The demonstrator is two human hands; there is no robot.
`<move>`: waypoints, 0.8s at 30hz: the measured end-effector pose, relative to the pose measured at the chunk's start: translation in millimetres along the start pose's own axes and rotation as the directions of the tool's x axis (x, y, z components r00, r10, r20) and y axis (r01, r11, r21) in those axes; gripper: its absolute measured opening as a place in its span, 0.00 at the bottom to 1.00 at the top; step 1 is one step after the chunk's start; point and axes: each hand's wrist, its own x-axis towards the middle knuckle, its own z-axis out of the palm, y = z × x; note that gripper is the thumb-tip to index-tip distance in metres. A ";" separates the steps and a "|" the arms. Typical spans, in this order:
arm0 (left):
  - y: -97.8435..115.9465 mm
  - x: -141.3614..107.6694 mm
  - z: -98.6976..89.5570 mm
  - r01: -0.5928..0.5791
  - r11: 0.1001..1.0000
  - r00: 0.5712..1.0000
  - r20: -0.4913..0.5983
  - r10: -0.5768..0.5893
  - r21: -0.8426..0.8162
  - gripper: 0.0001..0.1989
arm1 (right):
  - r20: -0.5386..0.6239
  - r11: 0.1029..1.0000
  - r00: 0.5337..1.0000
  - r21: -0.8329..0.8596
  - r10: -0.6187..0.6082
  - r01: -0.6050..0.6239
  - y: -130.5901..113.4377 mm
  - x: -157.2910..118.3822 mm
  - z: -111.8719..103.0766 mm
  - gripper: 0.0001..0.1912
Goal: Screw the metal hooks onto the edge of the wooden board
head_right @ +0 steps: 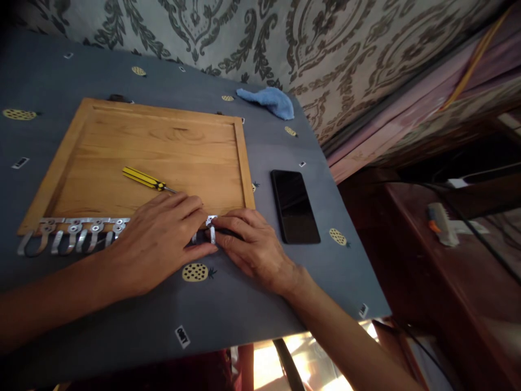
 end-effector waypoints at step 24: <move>-0.2 -1.5 2.9 -0.012 0.999 0.995 -0.097 0.017 0.046 0.17 | 0.002 0.998 1.000 -0.060 -0.026 0.026 -0.6 -0.8 3.5 0.09</move>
